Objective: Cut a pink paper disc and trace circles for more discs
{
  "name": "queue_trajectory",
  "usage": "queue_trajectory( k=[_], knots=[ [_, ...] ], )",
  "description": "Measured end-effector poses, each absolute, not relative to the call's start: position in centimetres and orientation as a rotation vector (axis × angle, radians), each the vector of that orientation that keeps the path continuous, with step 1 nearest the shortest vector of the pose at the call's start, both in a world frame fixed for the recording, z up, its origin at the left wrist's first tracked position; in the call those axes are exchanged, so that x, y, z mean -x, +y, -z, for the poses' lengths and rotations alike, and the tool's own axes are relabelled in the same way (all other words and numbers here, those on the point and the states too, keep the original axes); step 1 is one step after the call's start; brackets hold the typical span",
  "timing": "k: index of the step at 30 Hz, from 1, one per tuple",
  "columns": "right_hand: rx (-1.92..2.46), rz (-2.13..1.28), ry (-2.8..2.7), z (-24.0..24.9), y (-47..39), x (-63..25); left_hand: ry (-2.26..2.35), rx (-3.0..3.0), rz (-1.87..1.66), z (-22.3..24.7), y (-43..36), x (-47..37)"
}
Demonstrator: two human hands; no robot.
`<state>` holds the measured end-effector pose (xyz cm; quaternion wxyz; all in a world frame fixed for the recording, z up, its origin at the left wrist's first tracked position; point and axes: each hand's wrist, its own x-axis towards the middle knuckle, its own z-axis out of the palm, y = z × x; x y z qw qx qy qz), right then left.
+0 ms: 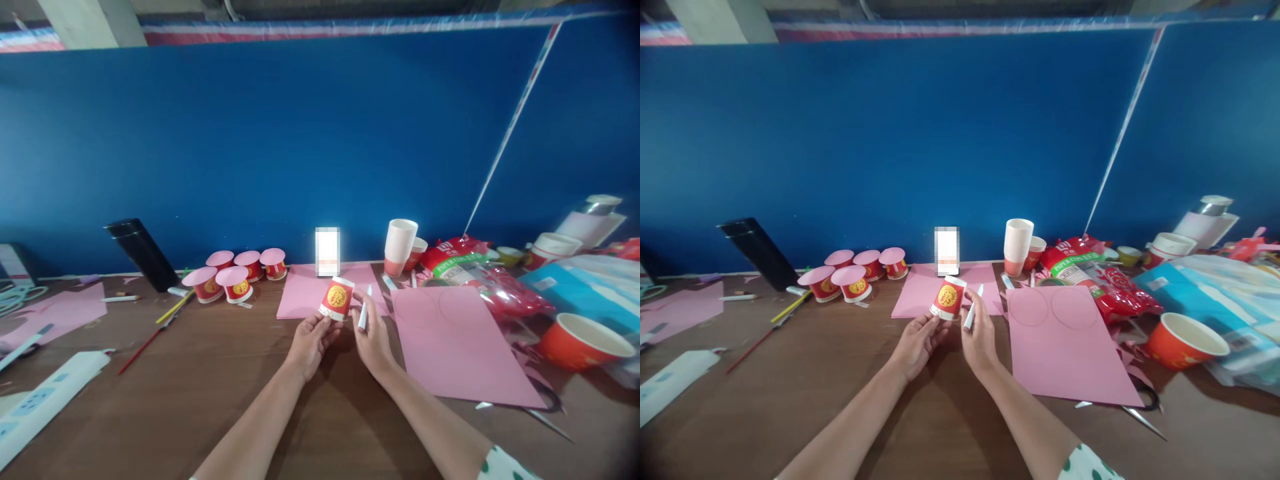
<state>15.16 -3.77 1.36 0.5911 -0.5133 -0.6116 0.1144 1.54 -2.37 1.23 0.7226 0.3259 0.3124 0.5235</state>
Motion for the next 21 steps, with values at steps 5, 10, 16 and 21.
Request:
queue_trajectory(
  k=[5, 10, 16, 21],
  knots=[
    [1.096, -0.192, -1.350, -2.1, -4.6, -15.4, 0.709, -0.721, -1.186, -0.9, -2.1, -1.3],
    [1.035, -0.221, -1.546, -2.9, -5.7, -15.0, 0.721, -0.731, -1.215, -0.7, -1.9, -1.1],
    [1.098, -0.190, -1.566, -3.1, -5.6, -14.6, 0.763, -0.760, -1.192, -1.1, -2.2, -1.3],
    [1.117, -0.190, -1.607, -3.3, -5.5, -14.7, 0.761, -0.765, -1.189, -1.1, -2.3, -1.5]
  ],
)
